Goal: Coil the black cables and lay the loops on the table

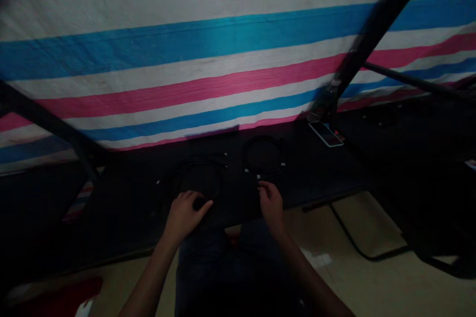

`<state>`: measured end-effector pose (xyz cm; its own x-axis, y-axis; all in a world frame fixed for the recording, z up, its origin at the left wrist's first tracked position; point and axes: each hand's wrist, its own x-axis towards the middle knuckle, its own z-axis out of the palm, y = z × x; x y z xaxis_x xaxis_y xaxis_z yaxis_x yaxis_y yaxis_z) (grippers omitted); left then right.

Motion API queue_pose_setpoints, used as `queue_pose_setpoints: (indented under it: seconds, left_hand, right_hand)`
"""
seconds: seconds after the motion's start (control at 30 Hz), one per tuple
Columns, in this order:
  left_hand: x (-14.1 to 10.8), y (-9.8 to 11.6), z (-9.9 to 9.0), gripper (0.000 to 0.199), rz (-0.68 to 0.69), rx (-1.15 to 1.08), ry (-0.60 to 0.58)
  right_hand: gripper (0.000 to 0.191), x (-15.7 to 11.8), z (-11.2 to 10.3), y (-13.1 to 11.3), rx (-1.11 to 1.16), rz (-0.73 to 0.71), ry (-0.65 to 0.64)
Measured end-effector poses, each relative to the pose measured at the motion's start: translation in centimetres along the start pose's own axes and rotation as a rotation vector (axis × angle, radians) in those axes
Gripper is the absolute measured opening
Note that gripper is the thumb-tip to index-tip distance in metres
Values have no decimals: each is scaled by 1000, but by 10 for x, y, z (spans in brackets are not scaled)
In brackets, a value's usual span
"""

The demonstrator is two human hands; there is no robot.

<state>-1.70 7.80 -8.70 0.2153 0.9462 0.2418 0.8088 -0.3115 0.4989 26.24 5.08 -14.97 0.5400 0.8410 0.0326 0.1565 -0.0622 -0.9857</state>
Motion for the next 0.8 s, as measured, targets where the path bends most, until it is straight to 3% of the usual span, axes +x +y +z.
queue_pose_setpoints:
  seconds: [0.1,0.2,0.3,0.43,0.53,0.6,0.7,0.8]
  left_hand:
    - [-14,-4,7,10,37,-21,-41]
    - [-15,0,8,16,32,-78,16]
    - [-2,4,-3,19,4,-155,117]
    - [26,14,-39,23,-59,-321,237]
    - [47,29,-77,24,-142,-717,393]
    - [57,42,-101,25,-122,-945,511]
    - [61,62,-128,23,-62,-1105,592]
    - [55,77,-140,19,-55,-1133,610]
  right_hand:
    - [23,-13,27,-9,-49,-68,-90]
    - [21,-25,61,-24,-67,-132,-234]
    - [21,-34,86,-37,-74,-183,-358]
    - [22,-44,98,-45,-101,-222,-429]
    - [25,-49,98,-43,-166,-300,-466]
    - [31,-52,96,-40,-240,-393,-497]
    - [40,-55,94,-37,-285,-463,-510]
    - [48,-54,93,-37,-232,-397,-475]
